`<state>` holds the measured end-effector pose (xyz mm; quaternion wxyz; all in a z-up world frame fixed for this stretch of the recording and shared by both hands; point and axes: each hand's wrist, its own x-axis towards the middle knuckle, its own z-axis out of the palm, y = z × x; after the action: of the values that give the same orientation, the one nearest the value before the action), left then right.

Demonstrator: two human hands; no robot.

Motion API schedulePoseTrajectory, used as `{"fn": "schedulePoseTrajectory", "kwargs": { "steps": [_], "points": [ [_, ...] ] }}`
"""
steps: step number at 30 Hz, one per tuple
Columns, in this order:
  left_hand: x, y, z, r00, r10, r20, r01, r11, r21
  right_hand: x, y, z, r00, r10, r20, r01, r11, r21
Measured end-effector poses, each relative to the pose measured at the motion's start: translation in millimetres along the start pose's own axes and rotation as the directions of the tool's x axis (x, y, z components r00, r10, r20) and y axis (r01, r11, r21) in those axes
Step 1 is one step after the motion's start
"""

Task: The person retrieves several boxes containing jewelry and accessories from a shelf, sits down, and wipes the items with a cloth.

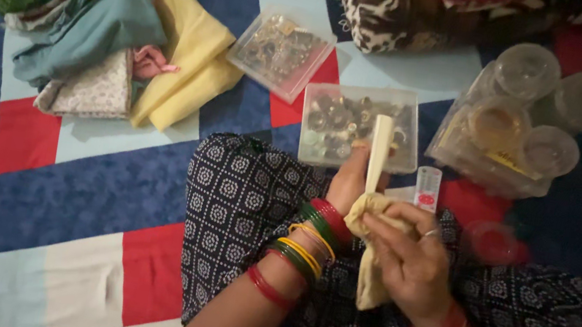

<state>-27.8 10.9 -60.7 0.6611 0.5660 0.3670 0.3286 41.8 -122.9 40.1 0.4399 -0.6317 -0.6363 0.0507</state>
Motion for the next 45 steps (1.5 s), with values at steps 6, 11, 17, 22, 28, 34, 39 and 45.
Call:
{"fn": "schedulePoseTrajectory", "kwargs": {
  "steps": [6,11,17,22,28,34,39,45],
  "points": [
    [-7,-4,26,0.997,0.078,0.005,-0.075,0.977,-0.199,50,43,-16,0.999,0.025,-0.024,-0.027,0.994,-0.105],
    [-14,10,25,0.999,0.044,0.010,-0.043,0.997,-0.064,74,61,-13,0.994,0.100,-0.053,-0.096,0.993,0.070],
    [-4,-3,16,0.998,0.055,-0.036,-0.054,0.998,0.026,35,30,-6,0.997,0.076,-0.005,-0.076,0.989,-0.129],
    [9,-26,1,0.943,0.333,0.018,-0.320,0.888,0.331,2,-4,-5,0.990,0.135,0.045,-0.138,0.988,0.065],
    [-3,-15,34,0.985,0.164,0.058,-0.163,0.986,-0.013,42,47,-19,0.982,0.095,-0.166,-0.118,0.984,-0.134],
    [-9,11,30,0.940,-0.218,0.261,0.323,0.813,-0.485,58,86,-37,0.922,0.336,-0.190,-0.324,0.941,0.091],
    [-2,9,26,0.915,-0.194,0.354,0.397,0.595,-0.699,34,61,-41,0.964,0.203,-0.171,-0.219,0.972,-0.085],
    [-6,17,31,0.909,-0.181,0.377,0.416,0.482,-0.771,1,24,-11,0.998,-0.006,-0.056,0.000,0.994,-0.105]
  ]
}}
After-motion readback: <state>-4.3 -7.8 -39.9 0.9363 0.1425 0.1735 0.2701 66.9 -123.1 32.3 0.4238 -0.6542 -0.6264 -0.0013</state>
